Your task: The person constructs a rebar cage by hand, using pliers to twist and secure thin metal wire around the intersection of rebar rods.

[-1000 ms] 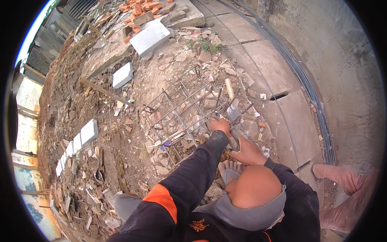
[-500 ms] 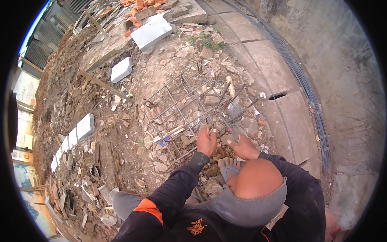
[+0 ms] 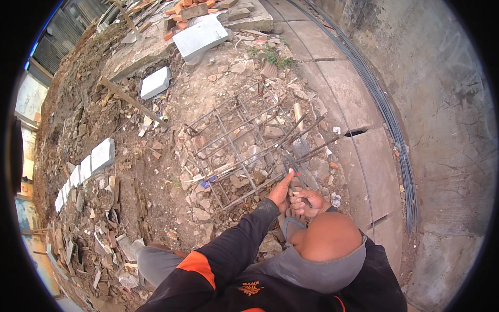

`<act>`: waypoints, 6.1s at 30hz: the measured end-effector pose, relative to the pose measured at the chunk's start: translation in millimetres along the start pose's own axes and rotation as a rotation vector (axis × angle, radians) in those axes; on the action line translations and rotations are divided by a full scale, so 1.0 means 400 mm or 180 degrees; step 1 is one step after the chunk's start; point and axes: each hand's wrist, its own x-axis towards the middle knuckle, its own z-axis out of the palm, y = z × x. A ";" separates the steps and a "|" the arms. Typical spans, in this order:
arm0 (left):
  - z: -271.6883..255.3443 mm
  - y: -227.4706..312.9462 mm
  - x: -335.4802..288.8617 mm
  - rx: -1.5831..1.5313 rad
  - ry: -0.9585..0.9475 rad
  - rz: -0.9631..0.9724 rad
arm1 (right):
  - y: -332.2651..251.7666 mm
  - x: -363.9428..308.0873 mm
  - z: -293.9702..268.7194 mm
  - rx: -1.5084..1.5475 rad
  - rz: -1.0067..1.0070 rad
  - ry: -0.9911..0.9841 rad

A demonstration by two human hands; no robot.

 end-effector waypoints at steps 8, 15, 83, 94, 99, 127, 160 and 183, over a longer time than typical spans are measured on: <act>0.036 -0.024 0.115 0.0593 0.0374 0.0679 | -0.045 -0.065 0.132 -0.3748 0.0121 0.2103; 0.117 -0.054 0.164 0.1178 0.1885 0.1305 | 0.001 -0.057 0.158 -0.6085 -0.0398 0.3538; 0.067 -0.040 0.182 0.0749 0.1637 0.1421 | 0.032 -0.050 0.198 -0.5462 0.0094 0.3659; 0.098 0.007 0.050 -0.0008 -0.0309 0.0479 | -0.020 -0.091 0.024 0.0425 0.0349 -0.0367; 0.006 0.018 0.071 -0.0194 -0.0415 0.0517 | 0.019 -0.061 0.145 -0.1362 0.0032 0.1060; 0.109 -0.082 -0.039 0.0950 0.0197 0.1340 | 0.023 -0.141 -0.066 -0.2931 -0.0687 0.1224; -0.207 -0.192 -0.133 0.5950 0.2708 -0.0612 | 0.008 -0.010 -0.232 -0.6633 -0.1679 0.2121; 0.152 0.248 -0.182 0.6753 0.2981 0.3137 | -0.179 -0.140 -0.246 -0.3286 -0.2609 0.3286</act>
